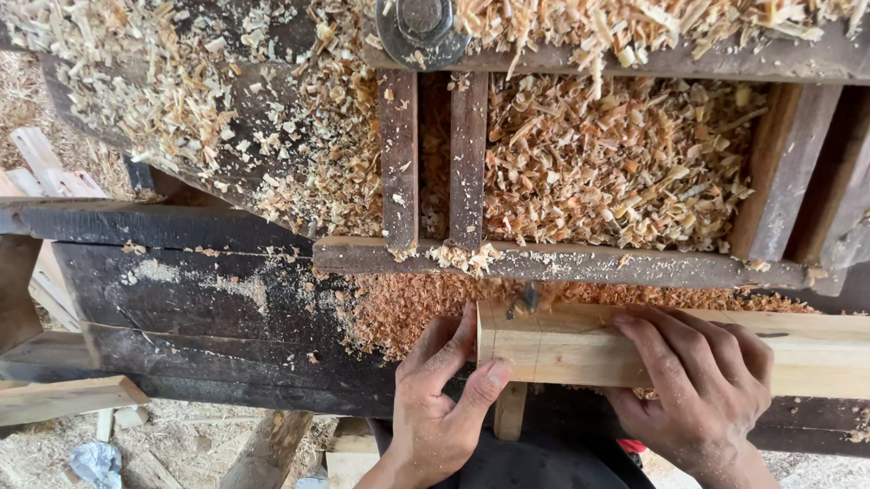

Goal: The person uses a stationary power tool to shape a rectangular piece of wood, repeatedly pushing it against the blade to carve out sections and smooth the surface. The operator handles the wood with both hands, rotating it to work on different sides while wood shavings accumulate around the machine.

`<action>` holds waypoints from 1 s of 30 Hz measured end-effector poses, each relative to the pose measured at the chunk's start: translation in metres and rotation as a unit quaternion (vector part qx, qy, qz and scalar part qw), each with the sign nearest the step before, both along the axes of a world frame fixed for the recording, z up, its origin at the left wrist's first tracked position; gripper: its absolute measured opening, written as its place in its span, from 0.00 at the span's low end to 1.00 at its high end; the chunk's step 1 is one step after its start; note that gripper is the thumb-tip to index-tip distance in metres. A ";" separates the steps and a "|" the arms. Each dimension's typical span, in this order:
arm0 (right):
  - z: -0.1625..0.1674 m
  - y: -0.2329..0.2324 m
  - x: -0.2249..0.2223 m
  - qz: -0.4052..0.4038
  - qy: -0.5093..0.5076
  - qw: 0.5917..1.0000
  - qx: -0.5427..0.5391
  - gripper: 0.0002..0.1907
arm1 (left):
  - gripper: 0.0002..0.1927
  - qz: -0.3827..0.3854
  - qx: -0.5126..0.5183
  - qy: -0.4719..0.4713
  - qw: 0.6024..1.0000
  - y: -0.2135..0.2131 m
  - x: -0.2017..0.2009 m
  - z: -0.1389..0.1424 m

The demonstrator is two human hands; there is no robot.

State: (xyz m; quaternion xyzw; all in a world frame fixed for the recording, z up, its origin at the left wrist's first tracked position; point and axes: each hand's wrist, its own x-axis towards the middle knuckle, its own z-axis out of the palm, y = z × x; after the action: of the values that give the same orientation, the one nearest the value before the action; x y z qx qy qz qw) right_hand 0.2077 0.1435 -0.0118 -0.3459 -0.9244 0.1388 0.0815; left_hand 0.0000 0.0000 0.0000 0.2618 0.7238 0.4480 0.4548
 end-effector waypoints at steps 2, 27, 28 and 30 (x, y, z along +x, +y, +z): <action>0.000 0.003 0.000 0.001 -0.002 1.000 0.002 0.26 | 0.30 0.000 -0.005 0.004 1.000 0.004 -0.001 0.004; 0.007 -0.004 0.013 0.023 -0.011 1.000 -0.018 0.25 | 0.28 -0.016 -0.021 0.027 0.999 -0.011 0.011 0.012; 0.006 -0.004 0.013 0.020 0.004 1.000 -0.018 0.24 | 0.28 -0.010 -0.018 0.022 1.000 -0.011 0.012 0.011; 0.006 -0.005 0.014 0.020 0.003 1.000 -0.024 0.22 | 0.29 -0.013 -0.022 0.021 0.999 -0.011 0.012 0.009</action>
State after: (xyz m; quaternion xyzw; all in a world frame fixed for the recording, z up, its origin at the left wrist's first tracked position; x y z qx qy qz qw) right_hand 0.2214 0.1387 -0.0059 -0.3290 -0.9271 0.1640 0.0732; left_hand 0.0123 -0.0108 0.0092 0.2704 0.7394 0.4206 0.4508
